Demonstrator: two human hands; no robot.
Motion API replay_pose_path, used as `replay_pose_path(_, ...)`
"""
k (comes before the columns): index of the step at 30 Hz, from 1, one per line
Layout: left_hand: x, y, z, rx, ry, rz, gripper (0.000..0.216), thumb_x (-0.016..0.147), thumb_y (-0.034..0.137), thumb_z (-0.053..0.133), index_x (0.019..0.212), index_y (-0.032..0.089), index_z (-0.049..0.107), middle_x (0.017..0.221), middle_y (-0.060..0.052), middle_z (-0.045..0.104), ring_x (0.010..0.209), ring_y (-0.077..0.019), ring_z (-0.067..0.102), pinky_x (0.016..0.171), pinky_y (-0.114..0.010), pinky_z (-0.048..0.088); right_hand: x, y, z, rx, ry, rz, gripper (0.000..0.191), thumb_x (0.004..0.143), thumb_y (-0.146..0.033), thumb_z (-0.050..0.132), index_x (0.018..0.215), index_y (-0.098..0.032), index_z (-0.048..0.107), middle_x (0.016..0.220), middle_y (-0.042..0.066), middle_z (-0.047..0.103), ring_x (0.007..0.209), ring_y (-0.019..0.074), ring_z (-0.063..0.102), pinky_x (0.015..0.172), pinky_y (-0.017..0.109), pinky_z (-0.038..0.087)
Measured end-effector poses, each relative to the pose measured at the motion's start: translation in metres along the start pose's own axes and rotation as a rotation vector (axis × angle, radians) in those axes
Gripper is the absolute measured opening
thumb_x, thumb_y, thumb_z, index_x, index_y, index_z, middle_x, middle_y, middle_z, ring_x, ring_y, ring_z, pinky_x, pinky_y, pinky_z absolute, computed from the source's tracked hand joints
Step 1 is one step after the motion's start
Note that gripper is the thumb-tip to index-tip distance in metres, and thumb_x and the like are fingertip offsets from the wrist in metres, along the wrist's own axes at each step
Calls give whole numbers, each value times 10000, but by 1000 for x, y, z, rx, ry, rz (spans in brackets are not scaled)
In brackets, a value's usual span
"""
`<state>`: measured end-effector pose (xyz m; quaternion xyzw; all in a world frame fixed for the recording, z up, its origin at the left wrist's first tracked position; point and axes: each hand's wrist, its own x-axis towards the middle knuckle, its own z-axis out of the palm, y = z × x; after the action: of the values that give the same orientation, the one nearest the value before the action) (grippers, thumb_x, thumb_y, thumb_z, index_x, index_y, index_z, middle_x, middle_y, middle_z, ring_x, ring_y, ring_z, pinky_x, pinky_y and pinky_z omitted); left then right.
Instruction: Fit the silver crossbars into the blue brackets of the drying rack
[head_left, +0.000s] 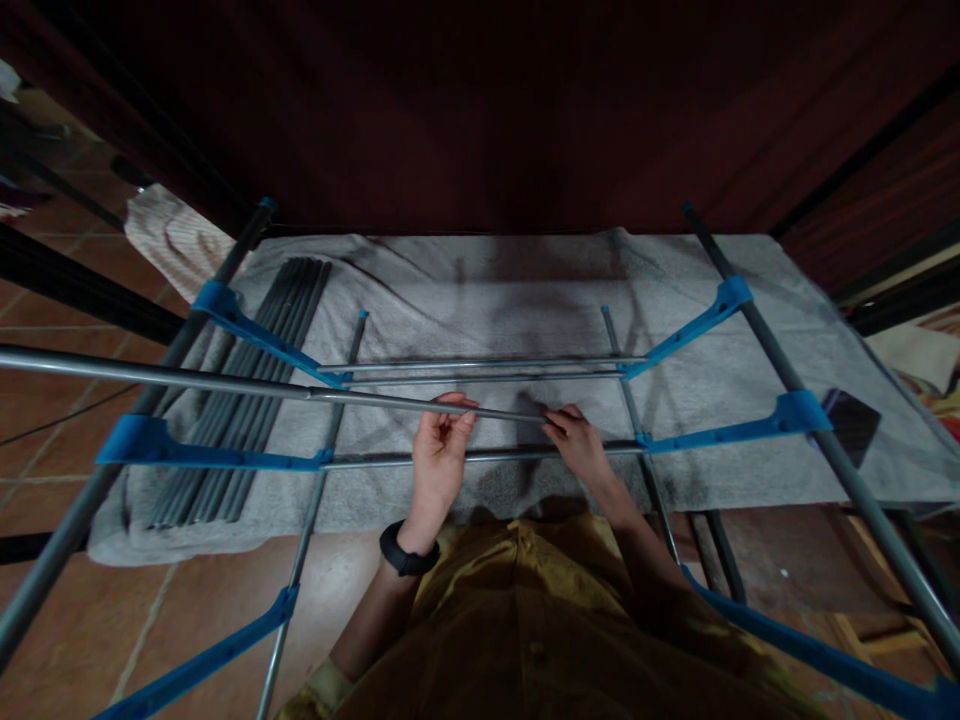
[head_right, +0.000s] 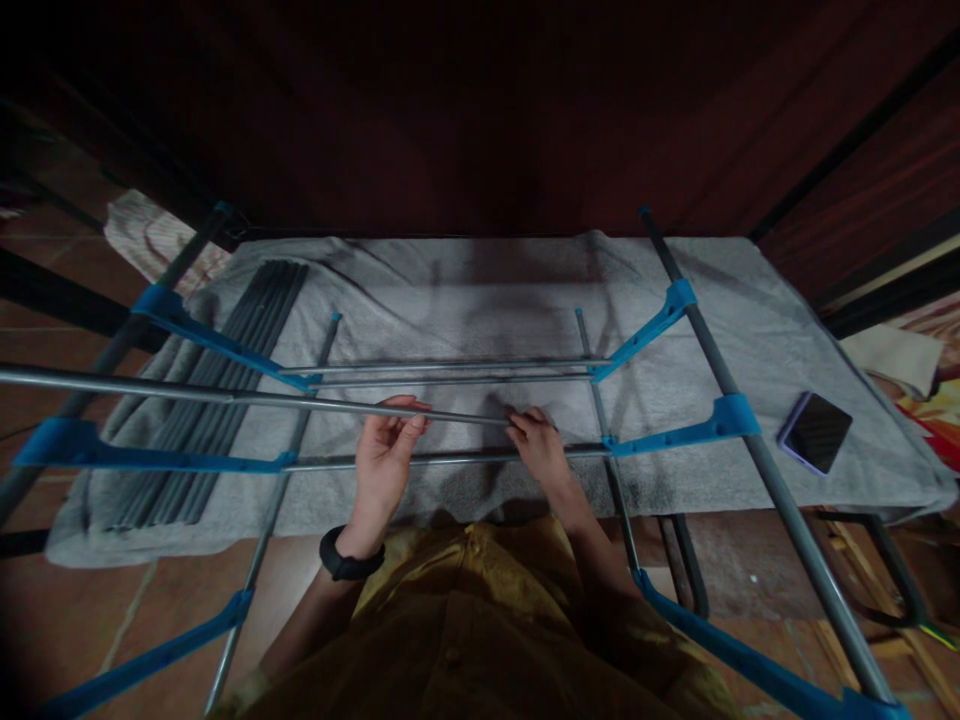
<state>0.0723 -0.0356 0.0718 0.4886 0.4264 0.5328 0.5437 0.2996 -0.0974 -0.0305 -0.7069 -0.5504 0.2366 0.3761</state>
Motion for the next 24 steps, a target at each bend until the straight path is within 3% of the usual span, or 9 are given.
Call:
replay_pose_path(7,-1,-4,1,69,-35,21,246,823,294,775,1040,229,680,984,-53,736,903,-188,669,835,-304,495,0,-12,19,-43,-79,-78,250,940,-250,540,1073,-271,749,999,77,668,933,228,652,864,355,538)
replay_pose_path(14,-5,-16,4,138,-95,61,217,885,298,700,1063,212,613,1002,-50,725,934,-177,680,876,-317,511,-3,-23,30,19,-57,-112,220,920,-195,597,1084,-258,728,1033,72,660,973,223,651,877,357,543)
replay_pose_path(24,-14,-31,6,207,-149,48,244,928,331,631,1132,218,562,1018,-57,703,912,-174,678,842,-320,535,-9,-46,43,65,-104,-151,197,935,-213,618,1099,-260,717,997,58,673,943,212,660,841,331,531)
